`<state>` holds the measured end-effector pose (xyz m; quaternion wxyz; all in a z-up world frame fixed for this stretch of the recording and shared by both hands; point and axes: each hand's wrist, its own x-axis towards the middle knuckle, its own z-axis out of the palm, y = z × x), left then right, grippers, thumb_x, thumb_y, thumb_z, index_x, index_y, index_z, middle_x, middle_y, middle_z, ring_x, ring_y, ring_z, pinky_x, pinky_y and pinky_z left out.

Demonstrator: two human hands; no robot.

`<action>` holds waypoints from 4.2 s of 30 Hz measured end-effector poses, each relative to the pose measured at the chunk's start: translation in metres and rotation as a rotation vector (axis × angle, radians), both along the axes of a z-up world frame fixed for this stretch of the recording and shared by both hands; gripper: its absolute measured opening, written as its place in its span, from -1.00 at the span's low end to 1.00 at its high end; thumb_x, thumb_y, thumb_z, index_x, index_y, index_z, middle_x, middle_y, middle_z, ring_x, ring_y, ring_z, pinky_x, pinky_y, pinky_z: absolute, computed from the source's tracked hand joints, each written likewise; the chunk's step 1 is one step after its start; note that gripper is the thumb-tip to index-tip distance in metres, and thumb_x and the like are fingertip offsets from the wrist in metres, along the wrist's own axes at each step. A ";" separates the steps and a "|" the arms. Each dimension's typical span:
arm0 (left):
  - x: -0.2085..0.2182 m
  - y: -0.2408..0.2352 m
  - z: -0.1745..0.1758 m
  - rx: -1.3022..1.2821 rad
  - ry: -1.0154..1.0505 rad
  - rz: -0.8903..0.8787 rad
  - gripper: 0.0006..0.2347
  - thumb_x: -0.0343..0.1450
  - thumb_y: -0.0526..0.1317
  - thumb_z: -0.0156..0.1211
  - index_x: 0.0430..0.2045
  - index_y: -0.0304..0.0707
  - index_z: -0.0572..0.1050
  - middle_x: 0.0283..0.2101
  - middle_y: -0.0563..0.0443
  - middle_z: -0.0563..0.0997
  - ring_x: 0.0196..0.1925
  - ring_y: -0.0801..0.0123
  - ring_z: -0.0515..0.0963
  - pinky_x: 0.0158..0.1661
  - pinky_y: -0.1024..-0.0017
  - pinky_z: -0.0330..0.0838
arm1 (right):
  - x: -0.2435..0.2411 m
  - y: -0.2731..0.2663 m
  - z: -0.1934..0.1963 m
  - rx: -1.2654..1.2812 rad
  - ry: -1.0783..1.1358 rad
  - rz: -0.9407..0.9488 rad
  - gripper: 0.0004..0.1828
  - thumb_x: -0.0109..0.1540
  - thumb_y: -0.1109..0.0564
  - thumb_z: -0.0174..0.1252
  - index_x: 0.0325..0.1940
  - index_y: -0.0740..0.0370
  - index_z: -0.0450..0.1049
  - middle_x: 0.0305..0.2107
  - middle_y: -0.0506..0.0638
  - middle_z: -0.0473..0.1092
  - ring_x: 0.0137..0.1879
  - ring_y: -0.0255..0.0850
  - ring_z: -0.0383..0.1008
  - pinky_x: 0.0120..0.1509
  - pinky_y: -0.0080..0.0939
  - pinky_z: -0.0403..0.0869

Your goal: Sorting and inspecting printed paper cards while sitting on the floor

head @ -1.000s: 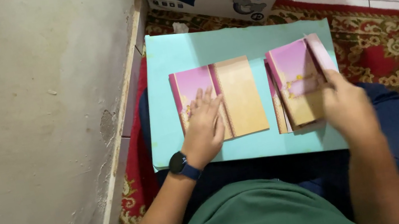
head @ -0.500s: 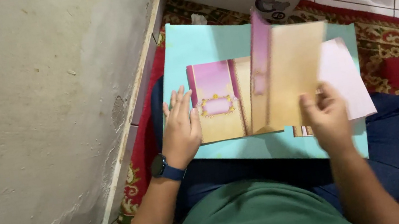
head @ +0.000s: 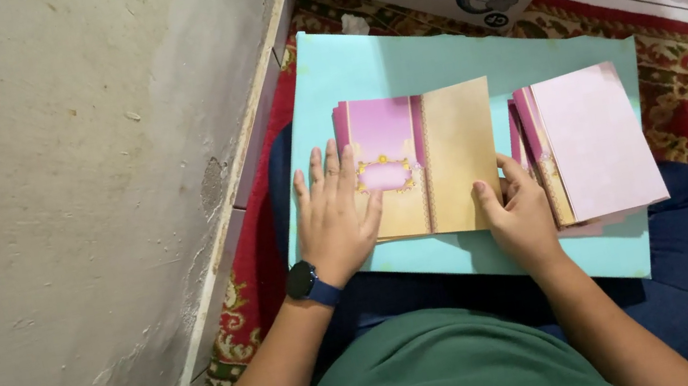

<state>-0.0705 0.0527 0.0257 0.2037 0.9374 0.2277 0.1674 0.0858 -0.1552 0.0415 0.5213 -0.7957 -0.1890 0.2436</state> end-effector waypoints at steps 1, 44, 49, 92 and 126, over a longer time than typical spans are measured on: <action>0.000 0.001 0.000 0.002 0.000 0.000 -0.43 0.49 0.01 -0.03 0.34 -0.43 0.21 0.42 -0.45 0.20 0.47 -0.28 0.13 0.35 -0.21 -0.19 | 0.001 -0.001 -0.002 0.002 0.000 0.000 -0.57 0.37 0.22 0.04 0.35 0.21 0.34 -0.34 0.28 0.52 -0.32 -0.05 0.55 -0.31 -0.07 0.55; 0.004 -0.002 -0.015 0.085 0.147 -0.005 -0.29 0.43 0.21 -0.01 0.36 -0.39 0.18 0.49 -0.38 0.07 0.53 -0.20 0.00 0.34 -0.30 -0.34 | -0.012 0.008 0.004 -0.339 -0.703 0.083 -0.21 0.21 0.20 0.26 0.50 0.34 0.14 -0.05 0.36 0.38 0.01 0.26 0.46 -0.06 0.21 0.54; 0.006 -0.004 -0.011 0.094 0.182 -0.017 -0.29 0.44 0.20 -0.02 0.37 -0.40 0.16 0.49 -0.40 0.06 0.53 -0.22 -0.01 0.33 -0.33 -0.33 | -0.026 0.030 0.002 -0.396 -1.193 0.258 -0.39 0.13 0.06 0.33 0.25 0.29 0.48 0.23 0.43 0.28 0.38 0.31 0.28 0.37 0.26 0.26; 0.042 -0.044 -0.025 0.213 0.210 -0.206 -0.45 0.53 -0.04 -0.30 0.43 -0.33 0.00 0.48 -0.35 0.04 0.53 -0.14 -0.04 0.38 -0.20 -0.33 | 0.026 0.048 -0.042 -0.421 -1.076 0.406 -0.35 0.40 -0.09 -0.23 0.53 0.27 0.13 0.48 0.22 0.05 0.57 0.09 0.03 0.54 0.08 0.09; 0.096 -0.022 -0.018 0.187 0.452 -0.278 -0.47 0.57 -0.05 -0.47 0.46 -0.32 -0.04 0.54 -0.21 -0.08 0.57 0.01 -0.09 0.44 -0.05 -0.23 | 0.020 0.023 -0.047 -0.509 -1.034 0.422 -0.27 0.38 -0.13 -0.26 0.58 0.25 0.03 0.51 0.17 0.01 0.61 0.02 -0.04 0.60 0.02 -0.02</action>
